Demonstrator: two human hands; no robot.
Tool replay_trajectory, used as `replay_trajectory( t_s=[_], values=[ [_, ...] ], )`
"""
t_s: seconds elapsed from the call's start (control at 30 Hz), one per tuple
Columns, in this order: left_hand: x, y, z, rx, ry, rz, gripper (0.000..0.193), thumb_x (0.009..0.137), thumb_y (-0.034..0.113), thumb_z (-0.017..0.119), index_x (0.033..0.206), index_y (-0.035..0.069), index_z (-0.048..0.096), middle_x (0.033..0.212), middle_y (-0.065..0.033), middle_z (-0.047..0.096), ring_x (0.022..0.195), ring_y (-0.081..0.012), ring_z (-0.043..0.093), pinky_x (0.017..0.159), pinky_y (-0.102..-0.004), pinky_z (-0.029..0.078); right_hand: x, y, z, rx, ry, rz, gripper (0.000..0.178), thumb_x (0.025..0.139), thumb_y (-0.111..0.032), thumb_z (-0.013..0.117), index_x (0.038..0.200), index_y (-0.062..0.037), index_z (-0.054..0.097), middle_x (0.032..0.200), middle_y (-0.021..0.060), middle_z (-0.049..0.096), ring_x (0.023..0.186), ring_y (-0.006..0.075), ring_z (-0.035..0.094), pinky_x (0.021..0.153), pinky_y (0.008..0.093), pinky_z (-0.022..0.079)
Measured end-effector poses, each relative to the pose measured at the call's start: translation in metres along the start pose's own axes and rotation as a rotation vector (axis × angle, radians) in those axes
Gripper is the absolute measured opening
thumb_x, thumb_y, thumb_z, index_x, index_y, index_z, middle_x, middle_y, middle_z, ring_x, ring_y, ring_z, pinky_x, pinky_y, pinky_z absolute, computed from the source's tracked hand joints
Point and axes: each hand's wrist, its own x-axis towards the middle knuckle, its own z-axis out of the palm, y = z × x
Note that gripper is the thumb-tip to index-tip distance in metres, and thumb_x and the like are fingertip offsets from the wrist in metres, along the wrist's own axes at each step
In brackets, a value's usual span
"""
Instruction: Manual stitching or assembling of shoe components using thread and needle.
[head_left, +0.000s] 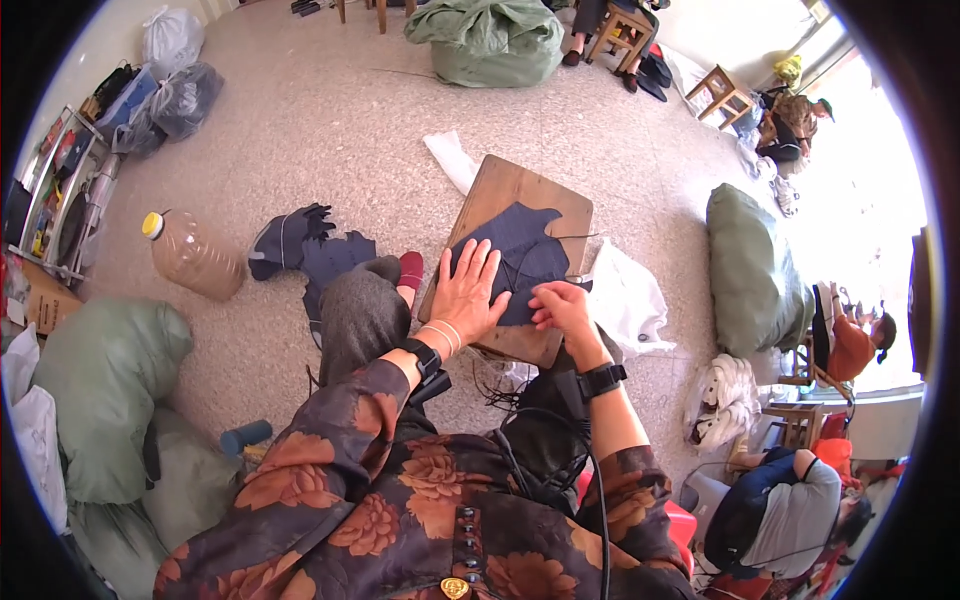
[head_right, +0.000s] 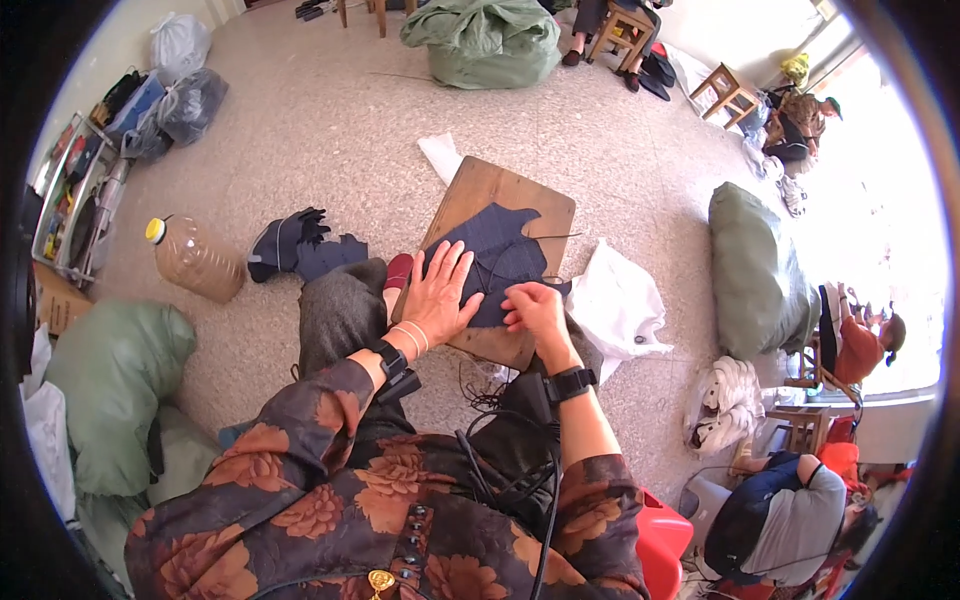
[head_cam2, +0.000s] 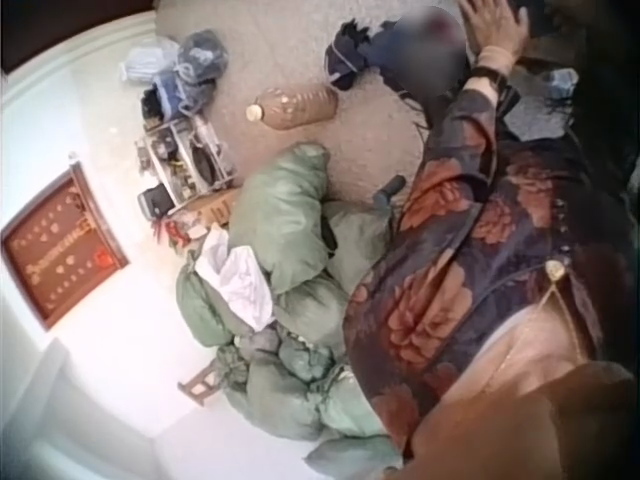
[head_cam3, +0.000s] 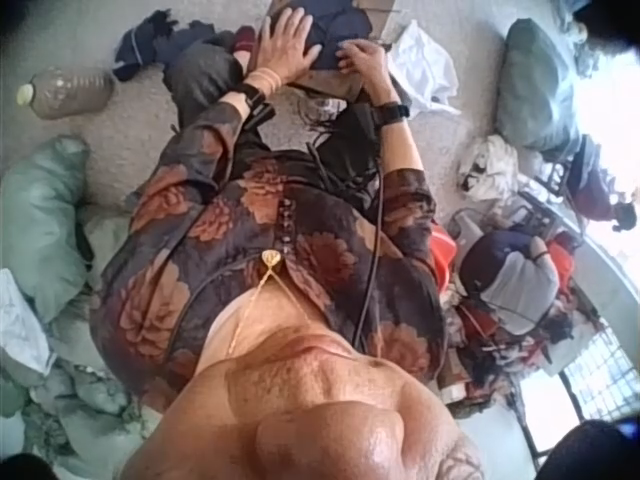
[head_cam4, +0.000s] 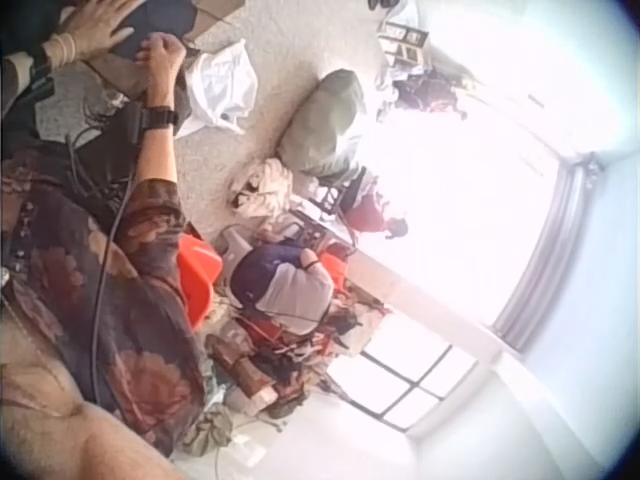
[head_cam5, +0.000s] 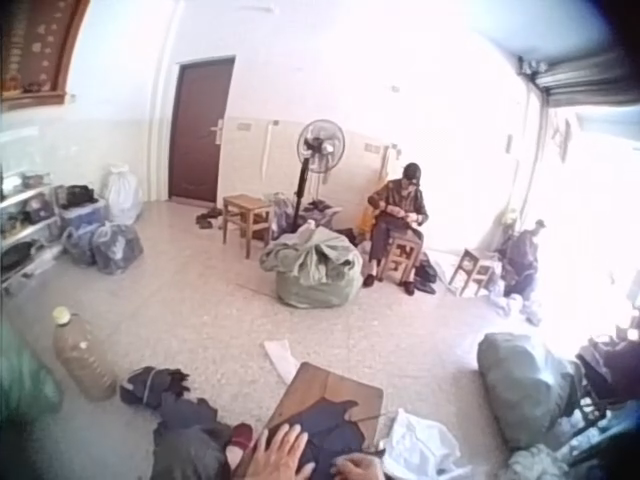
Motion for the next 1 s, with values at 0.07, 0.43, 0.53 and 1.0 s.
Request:
replay_trajectory(
  t_s=[0.07,0.43,0.53,1.0],
  values=[
    [0.001,0.002,0.001,-0.008,0.004,0.003,0.069,0.090,0.043,0.059,0.144,0.003,0.041,0.153,-0.0159,0.034,0.146,-0.0313,0.024,0.118,-0.0552,0.015,0.005,0.005,0.011,-0.083,-0.012,-0.096,0.021,0.090,-0.013,0.066,0.103,0.0031,0.069,0.078,0.0059,0.067,0.061,0.0113,0.062,0.051,0.0247,0.051],
    [-0.001,0.000,0.004,-0.015,0.037,0.014,0.072,0.088,0.042,0.062,0.144,0.002,0.040,0.153,-0.0167,0.035,0.146,-0.0323,0.026,0.118,-0.0562,0.016,0.029,0.003,0.042,-0.770,0.294,-0.421,0.019,0.080,-0.020,0.069,0.078,-0.0009,0.068,0.071,0.0159,0.068,0.069,0.0317,0.069,0.066,0.0399,0.053],
    [-0.001,-0.001,0.005,-0.007,0.034,0.014,0.072,0.088,0.042,0.062,0.144,0.002,0.041,0.153,-0.0168,0.035,0.146,-0.0322,0.026,0.118,-0.0561,0.016,0.028,0.009,0.044,-0.796,0.317,-0.448,0.018,0.082,-0.019,0.067,0.079,-0.0015,0.066,0.073,0.0167,0.067,0.072,0.0349,0.067,0.068,0.0431,0.053],
    [0.001,-0.002,-0.001,-0.025,-0.002,0.025,0.070,0.090,0.040,0.062,0.145,0.004,0.039,0.152,-0.0171,0.035,0.144,-0.0333,0.027,0.115,-0.0560,0.021,0.014,0.013,0.029,-0.585,0.250,-0.527,0.014,0.088,-0.015,0.063,0.089,-0.0013,0.067,0.076,0.0184,0.067,0.076,0.0391,0.066,0.071,0.0451,0.053]
  ],
)
